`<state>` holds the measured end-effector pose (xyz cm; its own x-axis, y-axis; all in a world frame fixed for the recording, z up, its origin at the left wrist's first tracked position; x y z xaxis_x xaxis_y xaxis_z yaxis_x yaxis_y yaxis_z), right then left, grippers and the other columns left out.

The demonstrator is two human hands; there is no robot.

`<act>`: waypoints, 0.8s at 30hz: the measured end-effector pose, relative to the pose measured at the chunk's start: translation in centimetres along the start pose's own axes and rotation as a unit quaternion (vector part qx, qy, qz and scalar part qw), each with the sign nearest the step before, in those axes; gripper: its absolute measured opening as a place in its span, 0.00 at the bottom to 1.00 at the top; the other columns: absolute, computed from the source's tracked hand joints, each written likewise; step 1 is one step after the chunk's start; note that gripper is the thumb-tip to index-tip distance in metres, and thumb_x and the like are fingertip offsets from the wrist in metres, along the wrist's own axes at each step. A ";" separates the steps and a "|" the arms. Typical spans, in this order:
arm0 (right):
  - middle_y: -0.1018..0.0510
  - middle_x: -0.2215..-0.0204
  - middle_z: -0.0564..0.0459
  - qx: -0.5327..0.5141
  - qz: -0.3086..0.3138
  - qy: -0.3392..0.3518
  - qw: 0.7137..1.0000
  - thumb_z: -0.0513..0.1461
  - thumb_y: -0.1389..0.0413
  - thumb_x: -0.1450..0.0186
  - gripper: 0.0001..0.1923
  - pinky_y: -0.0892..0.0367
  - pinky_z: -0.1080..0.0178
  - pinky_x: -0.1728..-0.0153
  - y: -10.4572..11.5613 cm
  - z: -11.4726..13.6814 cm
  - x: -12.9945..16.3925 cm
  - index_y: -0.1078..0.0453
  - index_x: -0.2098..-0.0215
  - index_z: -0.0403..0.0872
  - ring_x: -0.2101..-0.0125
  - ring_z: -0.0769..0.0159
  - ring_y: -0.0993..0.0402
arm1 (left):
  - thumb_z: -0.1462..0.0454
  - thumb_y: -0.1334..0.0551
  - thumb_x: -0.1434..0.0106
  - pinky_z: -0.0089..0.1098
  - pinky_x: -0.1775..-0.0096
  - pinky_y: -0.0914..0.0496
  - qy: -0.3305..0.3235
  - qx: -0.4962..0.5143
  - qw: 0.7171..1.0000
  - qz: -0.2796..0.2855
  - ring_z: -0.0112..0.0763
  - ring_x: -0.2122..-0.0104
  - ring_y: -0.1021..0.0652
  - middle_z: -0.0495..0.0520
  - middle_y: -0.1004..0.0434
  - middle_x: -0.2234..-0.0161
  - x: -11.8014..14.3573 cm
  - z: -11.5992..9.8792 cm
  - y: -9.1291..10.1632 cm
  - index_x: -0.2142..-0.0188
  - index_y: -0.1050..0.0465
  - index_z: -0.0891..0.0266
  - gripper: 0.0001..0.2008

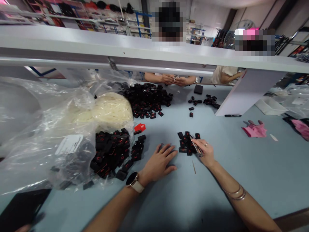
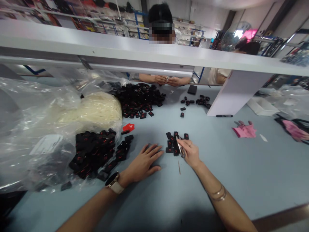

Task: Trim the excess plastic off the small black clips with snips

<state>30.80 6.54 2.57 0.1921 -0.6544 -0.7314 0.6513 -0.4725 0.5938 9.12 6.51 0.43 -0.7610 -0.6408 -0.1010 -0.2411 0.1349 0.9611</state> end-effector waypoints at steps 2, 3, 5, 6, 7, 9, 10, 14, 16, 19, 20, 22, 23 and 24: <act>0.21 0.68 0.50 0.005 -0.013 -0.010 1.000 0.35 0.50 0.34 0.15 0.27 0.65 0.68 0.2 0.0 0.0 0.25 0.54 0.52 0.69 0.67 0.24 | 0.48 0.48 0.33 0.55 0.40 0.47 0.003 0.010 1.000 0.006 0.49 0.38 0.40 0.60 0.40 0.37 0.0 0.1 0.0 0.38 0.43 0.61 0.30; 0.21 0.68 0.50 0.007 -0.017 -0.012 1.000 0.35 0.49 0.34 0.14 0.27 0.65 0.69 0.2 0.0 0.0 0.24 0.55 0.52 0.70 0.68 0.24 | 0.49 0.48 0.33 0.55 0.40 0.48 0.006 0.014 1.000 0.008 0.49 0.38 0.40 0.61 0.40 0.37 0.0 0.2 -0.1 0.37 0.44 0.61 0.30; 0.22 0.69 0.50 0.011 -0.024 -0.008 1.000 0.34 0.48 0.35 0.14 0.28 0.66 0.69 0.3 0.1 0.0 0.24 0.56 0.51 0.70 0.69 0.25 | 0.50 0.47 0.33 0.55 0.40 0.48 0.009 0.018 1.000 0.006 0.48 0.38 0.40 0.60 0.40 0.37 0.0 0.2 -0.1 0.37 0.44 0.61 0.29; 0.22 0.69 0.50 0.013 -0.027 -0.003 1.000 0.34 0.48 0.35 0.14 0.28 0.66 0.70 0.3 0.1 0.0 0.24 0.56 0.51 0.71 0.69 0.25 | 0.50 0.47 0.33 0.54 0.40 0.48 0.009 0.019 1.000 0.004 0.48 0.38 0.40 0.60 0.39 0.37 0.0 0.2 -0.1 0.37 0.44 0.60 0.29; 0.22 0.69 0.51 0.016 -0.029 0.002 0.999 0.33 0.48 0.35 0.14 0.28 0.67 0.70 0.3 0.2 0.0 0.24 0.57 0.51 0.71 0.69 0.25 | 0.50 0.47 0.33 0.54 0.40 0.47 0.009 0.018 1.000 0.001 0.48 0.38 0.40 0.60 0.39 0.37 -0.1 0.2 0.0 0.38 0.43 0.60 0.28; 0.22 0.70 0.51 0.026 -0.030 0.015 0.999 0.33 0.48 0.36 0.13 0.28 0.68 0.71 0.3 0.3 0.0 0.23 0.58 0.50 0.72 0.69 0.25 | 0.50 0.46 0.33 0.54 0.40 0.47 0.009 0.014 1.000 0.000 0.48 0.38 0.39 0.59 0.39 0.37 -0.1 0.1 0.0 0.39 0.41 0.59 0.27; 0.22 0.71 0.51 0.034 -0.028 0.021 0.999 0.32 0.48 0.36 0.13 0.28 0.68 0.71 0.3 0.4 0.1 0.23 0.59 0.50 0.72 0.69 0.25 | 0.50 0.46 0.34 0.54 0.40 0.47 0.009 0.011 1.000 0.002 0.49 0.38 0.39 0.59 0.39 0.37 -0.1 0.1 0.0 0.40 0.40 0.59 0.27; 0.22 0.71 0.51 0.056 -0.009 0.063 0.996 0.34 0.47 0.35 0.11 0.28 0.68 0.70 0.2 1.1 0.1 0.23 0.62 0.51 0.72 0.69 0.24 | 0.51 0.45 0.34 0.56 0.40 0.47 0.014 0.003 1.000 0.010 0.50 0.38 0.40 0.59 0.39 0.38 -0.1 0.0 -0.1 0.41 0.39 0.60 0.26; 0.21 0.70 0.51 0.053 0.000 0.090 0.995 0.33 0.47 0.35 0.11 0.28 0.68 0.70 0.2 1.7 0.1 0.23 0.62 0.50 0.71 0.69 0.24 | 0.50 0.46 0.33 0.55 0.40 0.47 0.013 0.004 1.000 0.005 0.49 0.38 0.39 0.59 0.38 0.38 -0.1 0.0 -0.1 0.41 0.38 0.60 0.26; 0.21 0.71 0.50 0.052 0.004 0.115 0.992 0.33 0.46 0.35 0.09 0.28 0.68 0.70 0.2 2.3 -0.2 0.24 0.62 0.48 0.71 0.69 0.24 | 0.49 0.47 0.33 0.55 0.40 0.48 0.009 0.004 1.000 -0.003 0.49 0.38 0.39 0.59 0.38 0.38 -0.1 0.0 -0.1 0.41 0.38 0.60 0.27; 0.21 0.71 0.50 0.053 0.003 0.114 0.992 0.33 0.46 0.35 0.09 0.28 0.68 0.70 0.1 2.4 -0.3 0.24 0.63 0.48 0.71 0.69 0.24 | 0.49 0.47 0.33 0.55 0.40 0.48 0.007 0.003 1.000 -0.004 0.50 0.39 0.39 0.59 0.38 0.38 -0.1 0.0 -0.1 0.41 0.38 0.60 0.27; 0.21 0.70 0.50 0.052 0.000 0.098 0.994 0.33 0.47 0.35 0.09 0.28 0.68 0.70 0.1 2.2 -0.4 0.24 0.63 0.49 0.71 0.69 0.24 | 0.48 0.49 0.33 0.56 0.40 0.48 0.005 0.003 1.000 -0.007 0.50 0.39 0.39 0.59 0.38 0.38 -0.1 0.1 -0.1 0.41 0.38 0.60 0.28; 0.20 0.70 0.50 0.046 -0.003 0.082 0.996 0.33 0.47 0.34 0.10 0.28 0.68 0.69 0.1 2.0 -0.4 0.24 0.63 0.49 0.71 0.69 0.23 | 0.47 0.49 0.33 0.55 0.40 0.48 0.004 0.005 1.000 -0.009 0.50 0.39 0.39 0.59 0.38 0.38 -0.1 0.1 -0.1 0.41 0.38 0.60 0.28; 0.21 0.70 0.51 0.037 -0.007 0.062 0.997 0.33 0.48 0.34 0.10 0.27 0.68 0.69 0.1 1.7 -0.4 0.24 0.63 0.49 0.71 0.69 0.23 | 0.47 0.50 0.33 0.55 0.40 0.47 0.003 0.007 1.000 -0.010 0.49 0.39 0.39 0.59 0.38 0.38 -0.1 0.1 -0.1 0.41 0.38 0.60 0.28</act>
<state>29.55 5.74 3.52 0.2759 -0.5719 -0.7726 0.5993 -0.5260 0.6034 9.14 6.59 0.34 -0.7521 -0.6481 -0.1195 -0.2651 0.1315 0.9552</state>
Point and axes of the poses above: each hand's wrist, its own x-axis away from the middle knuckle, its own y-axis out of the back of the hand, z = x × y, the point moved 5 cm from there along -x, towards the middle knuckle
